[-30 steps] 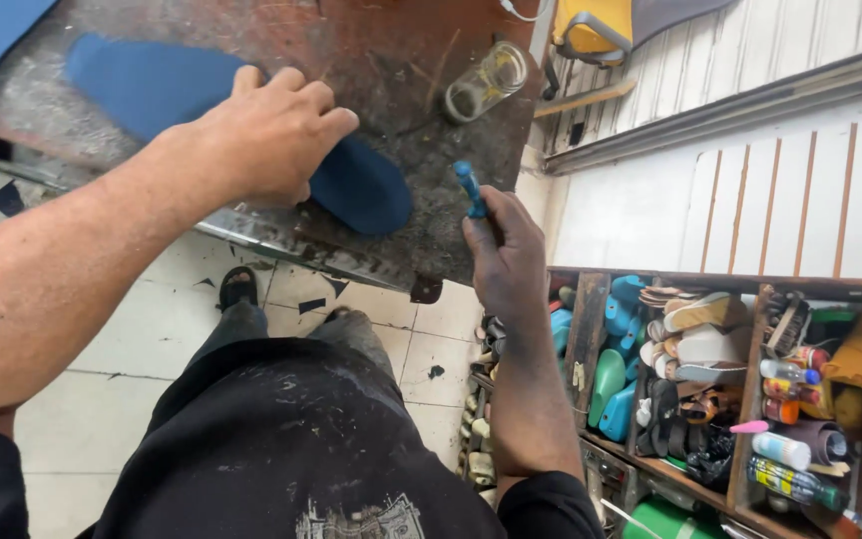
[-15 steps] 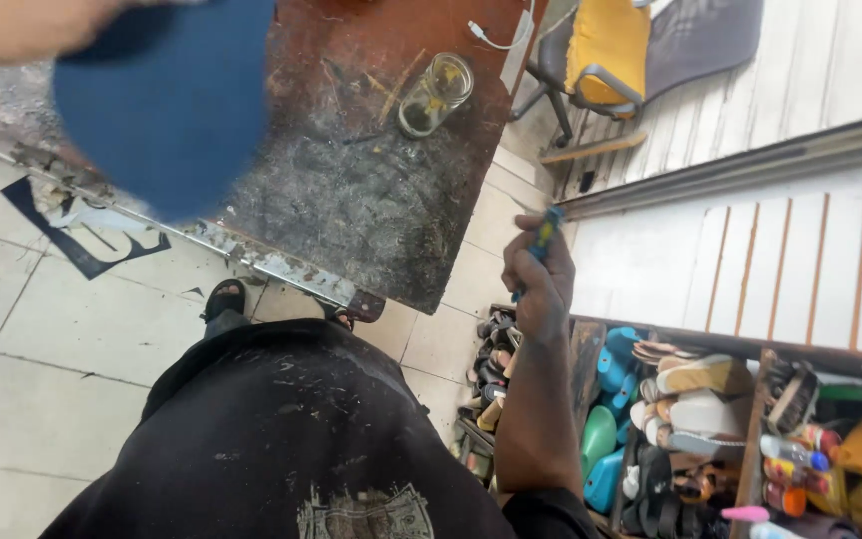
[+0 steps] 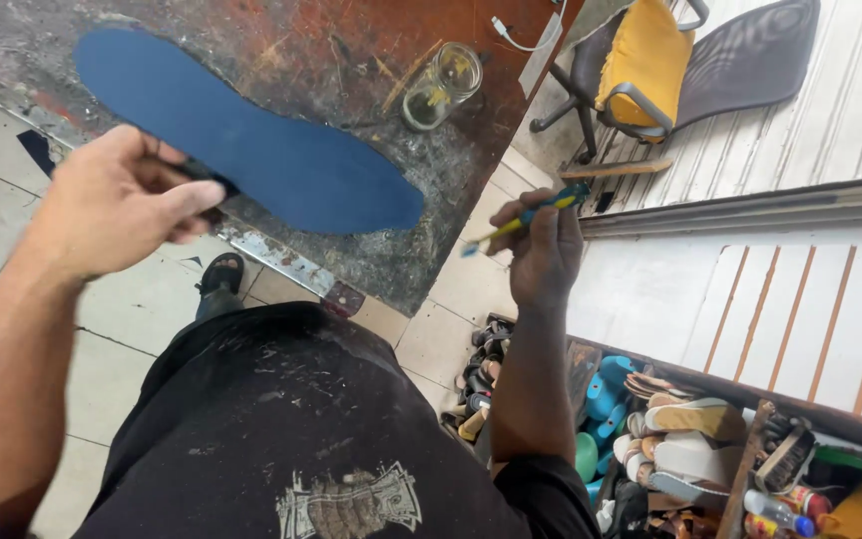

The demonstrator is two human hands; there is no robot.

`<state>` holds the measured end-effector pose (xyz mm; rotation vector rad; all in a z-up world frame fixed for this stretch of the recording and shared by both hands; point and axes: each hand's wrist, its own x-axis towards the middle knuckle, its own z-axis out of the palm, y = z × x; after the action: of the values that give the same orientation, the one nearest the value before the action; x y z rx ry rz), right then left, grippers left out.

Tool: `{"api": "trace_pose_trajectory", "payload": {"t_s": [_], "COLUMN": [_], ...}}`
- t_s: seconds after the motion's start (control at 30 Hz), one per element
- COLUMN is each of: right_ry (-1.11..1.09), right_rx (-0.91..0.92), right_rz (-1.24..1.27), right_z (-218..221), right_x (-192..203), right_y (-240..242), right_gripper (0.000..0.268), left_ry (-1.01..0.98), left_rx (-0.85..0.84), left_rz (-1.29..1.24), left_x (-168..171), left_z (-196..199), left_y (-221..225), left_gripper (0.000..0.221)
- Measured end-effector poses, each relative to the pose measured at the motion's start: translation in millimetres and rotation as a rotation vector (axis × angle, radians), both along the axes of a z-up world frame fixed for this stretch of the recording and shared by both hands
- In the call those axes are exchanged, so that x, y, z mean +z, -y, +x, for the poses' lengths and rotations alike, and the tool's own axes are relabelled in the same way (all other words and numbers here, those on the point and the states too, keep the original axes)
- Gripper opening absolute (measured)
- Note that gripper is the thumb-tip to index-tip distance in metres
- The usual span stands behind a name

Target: Applying a liquid coating to a shoe sole using a small brush at a repair bench.

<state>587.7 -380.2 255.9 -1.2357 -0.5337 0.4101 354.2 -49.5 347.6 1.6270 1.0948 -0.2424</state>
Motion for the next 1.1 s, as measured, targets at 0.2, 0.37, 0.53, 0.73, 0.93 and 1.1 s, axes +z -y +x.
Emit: {"api": "trace_pose_trajectory", "payload": {"t_s": [0.2, 0.37, 0.53, 0.73, 0.93, 1.1], "right_ry": [0.205, 0.276, 0.450, 0.557, 0.731, 0.972], "right_rx": [-0.133, -0.297, -0.344, -0.316, -0.314, -0.305], "right_rz": [-0.091, -0.223, -0.146, -0.078, -0.220, -0.510], "right_z": [-9.3, -9.9, -9.5, -27.2, -27.3, -16.9], "right_x": [6.2, 7.0, 50.2, 119.1, 133.7, 119.9], "right_y": [-54.5, -56.8, -56.2, -73.9, -90.7, -90.5], "right_gripper": [0.004, 0.016, 0.030, 0.024, 0.016, 0.018], "left_ry": [0.091, 0.263, 0.384, 0.549, 0.832, 0.929], "left_rx": [-0.116, -0.235, -0.412, -0.653, -0.702, -0.726], "left_rz": [0.541, 0.648, 0.773, 0.493, 0.665, 0.792], "left_x": [-83.8, -86.6, -56.0, -28.8, -95.2, -104.5], "left_z": [-58.9, -47.0, 30.0, 156.0, 210.6, 207.2], "left_y": [-31.3, -34.1, -28.3, 19.6, 32.0, 36.9], "left_gripper": [0.040, 0.043, 0.033, 0.098, 0.072, 0.060]}}
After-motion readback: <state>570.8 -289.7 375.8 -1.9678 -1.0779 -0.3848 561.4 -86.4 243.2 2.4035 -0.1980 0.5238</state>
